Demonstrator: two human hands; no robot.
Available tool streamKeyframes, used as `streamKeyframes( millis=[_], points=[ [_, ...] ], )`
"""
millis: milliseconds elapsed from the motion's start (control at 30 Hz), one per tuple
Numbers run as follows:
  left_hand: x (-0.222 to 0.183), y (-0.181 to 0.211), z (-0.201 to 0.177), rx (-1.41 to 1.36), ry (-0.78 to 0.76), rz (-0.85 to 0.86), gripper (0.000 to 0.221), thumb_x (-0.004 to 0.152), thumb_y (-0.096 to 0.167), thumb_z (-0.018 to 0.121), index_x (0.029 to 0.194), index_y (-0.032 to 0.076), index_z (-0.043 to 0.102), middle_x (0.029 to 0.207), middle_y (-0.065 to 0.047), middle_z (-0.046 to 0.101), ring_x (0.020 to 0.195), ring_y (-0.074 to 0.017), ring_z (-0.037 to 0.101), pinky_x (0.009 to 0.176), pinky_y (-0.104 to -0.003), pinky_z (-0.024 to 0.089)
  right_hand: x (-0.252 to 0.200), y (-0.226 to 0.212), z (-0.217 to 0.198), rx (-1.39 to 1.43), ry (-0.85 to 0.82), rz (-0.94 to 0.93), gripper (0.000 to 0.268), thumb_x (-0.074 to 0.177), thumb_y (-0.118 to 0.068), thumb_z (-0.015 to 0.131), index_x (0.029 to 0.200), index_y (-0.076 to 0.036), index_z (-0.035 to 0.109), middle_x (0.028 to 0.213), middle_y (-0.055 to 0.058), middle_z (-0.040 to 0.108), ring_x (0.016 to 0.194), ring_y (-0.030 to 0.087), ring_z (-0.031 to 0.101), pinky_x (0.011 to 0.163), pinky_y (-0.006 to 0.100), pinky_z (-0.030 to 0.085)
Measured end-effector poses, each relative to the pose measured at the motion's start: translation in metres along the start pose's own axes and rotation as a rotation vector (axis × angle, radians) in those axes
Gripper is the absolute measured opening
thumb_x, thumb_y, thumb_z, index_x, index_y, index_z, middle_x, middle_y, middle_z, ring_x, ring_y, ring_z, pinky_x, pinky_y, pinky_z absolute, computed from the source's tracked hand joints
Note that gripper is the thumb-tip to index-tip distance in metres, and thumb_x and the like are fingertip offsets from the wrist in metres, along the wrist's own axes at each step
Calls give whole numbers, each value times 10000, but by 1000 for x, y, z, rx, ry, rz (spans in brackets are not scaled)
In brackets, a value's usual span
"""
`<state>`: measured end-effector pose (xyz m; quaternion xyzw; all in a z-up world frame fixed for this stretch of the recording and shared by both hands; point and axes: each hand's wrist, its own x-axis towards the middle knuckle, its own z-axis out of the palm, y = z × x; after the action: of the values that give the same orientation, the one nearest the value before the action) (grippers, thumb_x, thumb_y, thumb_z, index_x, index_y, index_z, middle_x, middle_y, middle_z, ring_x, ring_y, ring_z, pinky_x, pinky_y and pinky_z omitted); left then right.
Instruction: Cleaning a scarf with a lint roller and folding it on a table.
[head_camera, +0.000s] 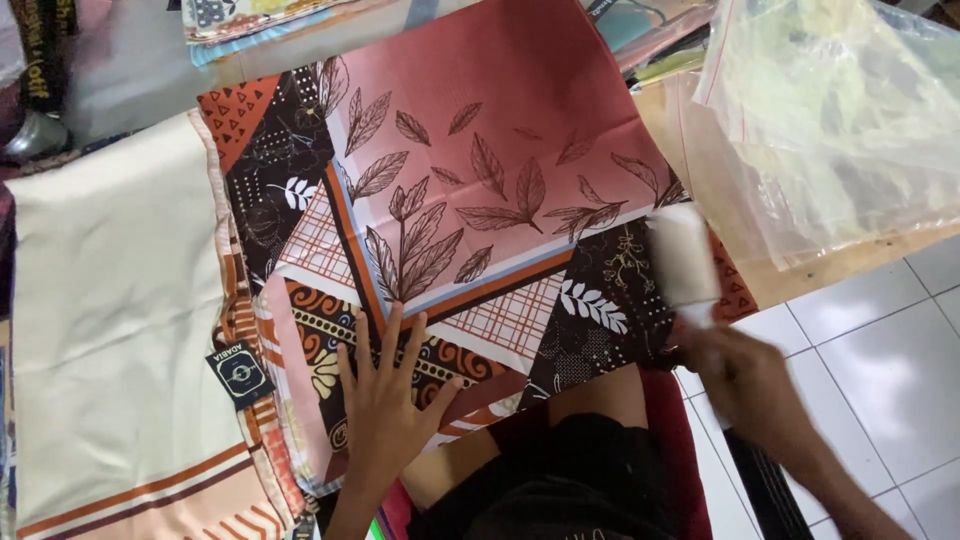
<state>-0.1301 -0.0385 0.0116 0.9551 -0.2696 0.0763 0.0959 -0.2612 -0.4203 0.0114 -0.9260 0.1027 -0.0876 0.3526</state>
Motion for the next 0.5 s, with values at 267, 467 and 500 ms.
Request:
streamKeyframes(
  millis=[267,467,500],
  points=[
    [0,-1,-1,-14,-25,-14,851,934,729,456,1634,276,286,1729,-10,179,1590,-364,115,1229,-650,110,-33,-11,40,85,-286,-205,244,920,-156,594,1062,-190,790,969,30,807,694,203,789,619,348,583],
    [0,-1,2,6,-11,-14,850,926,748,437,1624,279,314,1724,-10,201,1578,-379,161,1210,-664,165,-36,41,-11,-217,-68,135,285,914,-115,606,1107,-224,784,1004,-30,805,678,171,698,704,350,560],
    [-1,0,1,14,-17,-16,849,927,741,450,1624,274,315,1722,-15,207,1572,-386,177,1200,-671,183,-36,38,-22,-251,-19,163,192,937,-172,661,1082,-207,782,923,-31,789,495,163,590,619,333,502]
  ],
)
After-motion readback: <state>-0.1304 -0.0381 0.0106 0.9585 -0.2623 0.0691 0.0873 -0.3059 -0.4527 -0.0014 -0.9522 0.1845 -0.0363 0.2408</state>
